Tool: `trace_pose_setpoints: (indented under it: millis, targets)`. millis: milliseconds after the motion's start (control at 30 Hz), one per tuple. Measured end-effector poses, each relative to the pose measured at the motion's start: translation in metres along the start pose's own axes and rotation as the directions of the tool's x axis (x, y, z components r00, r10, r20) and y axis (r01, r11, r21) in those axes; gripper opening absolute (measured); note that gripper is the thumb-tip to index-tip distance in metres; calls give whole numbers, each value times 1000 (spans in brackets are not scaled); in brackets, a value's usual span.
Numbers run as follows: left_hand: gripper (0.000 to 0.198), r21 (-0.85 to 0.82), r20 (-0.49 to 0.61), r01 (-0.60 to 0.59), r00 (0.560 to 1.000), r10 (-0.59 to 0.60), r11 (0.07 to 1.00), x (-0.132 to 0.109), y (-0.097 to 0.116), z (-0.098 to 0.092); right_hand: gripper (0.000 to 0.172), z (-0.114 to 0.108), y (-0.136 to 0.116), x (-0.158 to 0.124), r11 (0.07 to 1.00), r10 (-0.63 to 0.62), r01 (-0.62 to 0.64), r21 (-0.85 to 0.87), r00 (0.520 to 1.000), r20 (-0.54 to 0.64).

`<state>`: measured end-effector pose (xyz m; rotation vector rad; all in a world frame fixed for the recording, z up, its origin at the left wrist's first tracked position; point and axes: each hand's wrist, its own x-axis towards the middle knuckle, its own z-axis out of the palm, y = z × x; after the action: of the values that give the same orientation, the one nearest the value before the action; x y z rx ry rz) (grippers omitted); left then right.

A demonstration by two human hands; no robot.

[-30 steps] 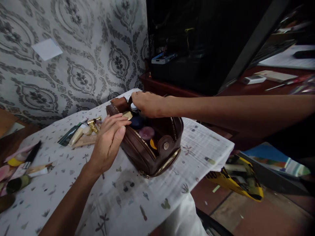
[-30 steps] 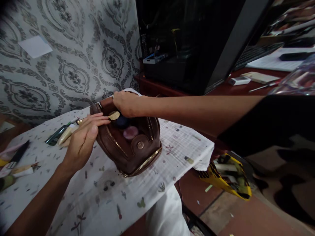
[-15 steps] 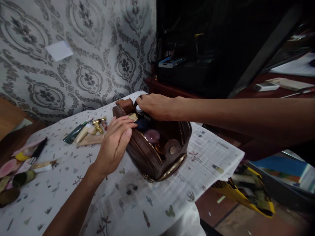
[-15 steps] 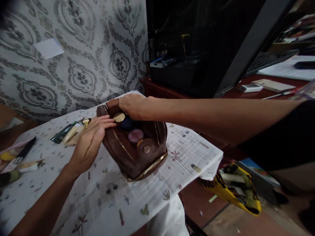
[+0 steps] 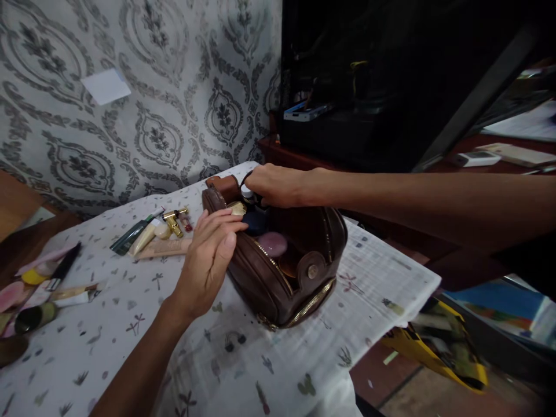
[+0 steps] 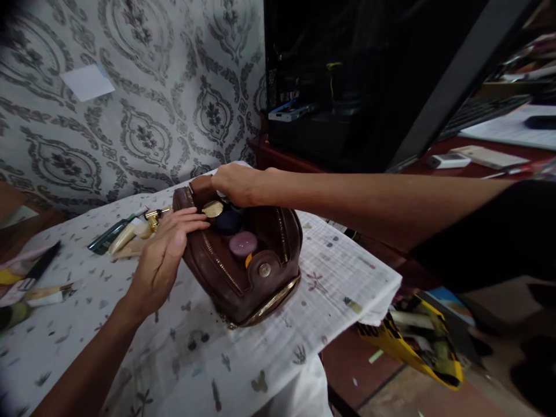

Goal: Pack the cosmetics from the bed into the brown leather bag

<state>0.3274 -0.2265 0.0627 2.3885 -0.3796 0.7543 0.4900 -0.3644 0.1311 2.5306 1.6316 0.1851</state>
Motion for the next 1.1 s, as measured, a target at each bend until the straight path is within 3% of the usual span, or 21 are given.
trace_pose_setpoints:
  millis: [400, 600, 867, 1100]
  targets:
    - [43, 11, 17, 4, 1000, -4, 1000, 1, -1, -2, 45, -4, -1, -6, 999, 0, -1, -52, 1000, -13]
    - [43, 17, 18, -5, 1000, 5, 1000, 2, -1, -2, 34, -11, -13, -10, 989, 22, 3, -151, 987, 161]
    - [43, 30, 15, -4, 1000, 4, 1000, 2, -1, -1, 31, 9, -4, -12, 988, -7, 23, -152, 994, 106]
    - [44, 36, 34, 1, 999, -2, 999, 2, -1, -3, 39, -7, -7, -17, 991, -45, 60, -118, 992, 119]
